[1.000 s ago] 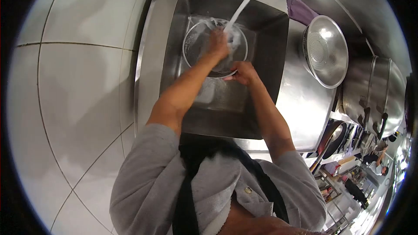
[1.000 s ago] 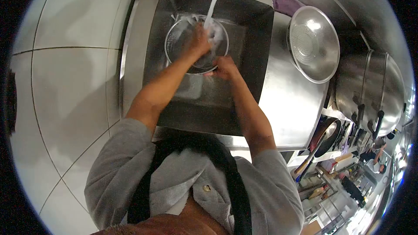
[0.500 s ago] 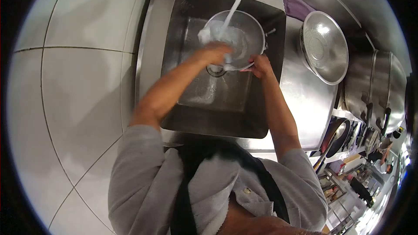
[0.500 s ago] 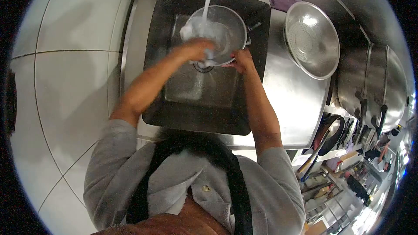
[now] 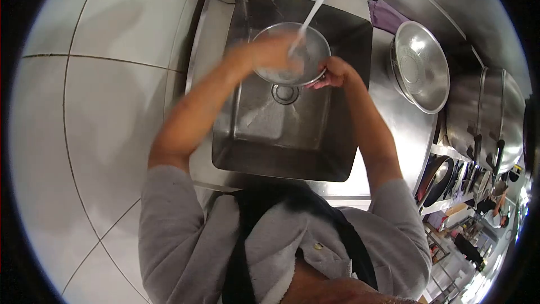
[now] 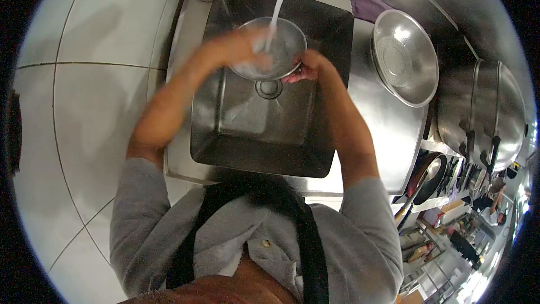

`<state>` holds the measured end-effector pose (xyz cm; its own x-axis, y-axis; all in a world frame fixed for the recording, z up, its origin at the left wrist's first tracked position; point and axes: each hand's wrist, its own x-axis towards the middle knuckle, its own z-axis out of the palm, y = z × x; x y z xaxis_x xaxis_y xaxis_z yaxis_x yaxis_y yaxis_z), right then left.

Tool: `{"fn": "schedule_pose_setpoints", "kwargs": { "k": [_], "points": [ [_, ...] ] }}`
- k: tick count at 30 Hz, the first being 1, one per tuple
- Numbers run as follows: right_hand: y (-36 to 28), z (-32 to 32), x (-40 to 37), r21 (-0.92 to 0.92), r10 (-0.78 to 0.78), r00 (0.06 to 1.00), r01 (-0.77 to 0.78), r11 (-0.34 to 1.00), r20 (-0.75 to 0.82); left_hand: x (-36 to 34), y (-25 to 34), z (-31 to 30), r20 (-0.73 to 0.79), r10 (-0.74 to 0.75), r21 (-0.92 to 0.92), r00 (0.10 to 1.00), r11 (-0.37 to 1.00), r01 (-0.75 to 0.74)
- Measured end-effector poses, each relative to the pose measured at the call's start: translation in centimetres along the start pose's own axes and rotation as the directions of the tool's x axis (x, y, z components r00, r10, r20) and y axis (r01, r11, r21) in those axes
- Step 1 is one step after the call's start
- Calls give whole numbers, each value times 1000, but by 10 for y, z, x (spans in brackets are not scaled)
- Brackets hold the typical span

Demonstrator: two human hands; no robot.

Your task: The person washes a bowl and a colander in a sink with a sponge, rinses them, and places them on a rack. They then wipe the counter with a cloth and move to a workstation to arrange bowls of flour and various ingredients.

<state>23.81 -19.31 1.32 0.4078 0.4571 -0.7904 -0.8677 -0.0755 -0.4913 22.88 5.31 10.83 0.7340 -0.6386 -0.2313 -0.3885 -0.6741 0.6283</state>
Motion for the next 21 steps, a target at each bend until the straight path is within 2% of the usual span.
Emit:
{"fn": "schedule_pose_setpoints", "kwargs": {
  "k": [2,3,4,6,8,9,11,12,13,14,16,17,19,21],
  "points": [
    [-26,-5,-1,-49,122,992,-121,991,9,-22,12,59,81,-23,116,996,993,14],
    [-36,1,-5,-160,106,993,-112,981,-45,-12,2,77,215,-138,47,967,990,131],
    [-46,10,-7,-270,10,992,-43,962,-123,-8,-4,82,45,-133,-63,990,989,136],
    [-61,31,-2,-489,-191,951,50,871,-243,1,-15,93,-286,-171,-285,943,955,87],
    [-54,41,52,-742,-568,773,200,640,-283,31,-37,93,-446,-394,-587,803,807,69],
    [-54,62,53,-857,-631,754,194,478,-181,44,-46,89,-495,-508,-704,705,710,17],
    [-50,100,41,-981,-691,721,164,104,47,52,-49,89,-345,-653,-923,674,366,-118],
    [-48,96,50,-991,-725,679,127,-39,116,56,-54,90,-250,-699,-968,670,166,-187],
    [-51,74,67,-985,-750,639,96,-143,171,66,-81,109,-322,-677,-943,662,292,-160],
    [-56,45,89,-976,-777,597,56,-211,202,62,-75,104,-320,-684,-941,655,312,-133],
    [-53,18,117,-954,-778,553,158,-254,299,48,-48,84,-311,-700,-934,643,350,-71],
    [-49,8,134,-936,-769,535,231,-265,350,50,-40,76,-267,-744,-957,613,279,-78],
    [-36,57,87,-925,-835,550,301,231,-30,60,-27,67,-165,-816,-986,554,124,-112],
    [-16,94,39,-974,-931,364,202,98,-19,81,-43,85,-117,-824,-944,555,-82,-321]
  ]
}}
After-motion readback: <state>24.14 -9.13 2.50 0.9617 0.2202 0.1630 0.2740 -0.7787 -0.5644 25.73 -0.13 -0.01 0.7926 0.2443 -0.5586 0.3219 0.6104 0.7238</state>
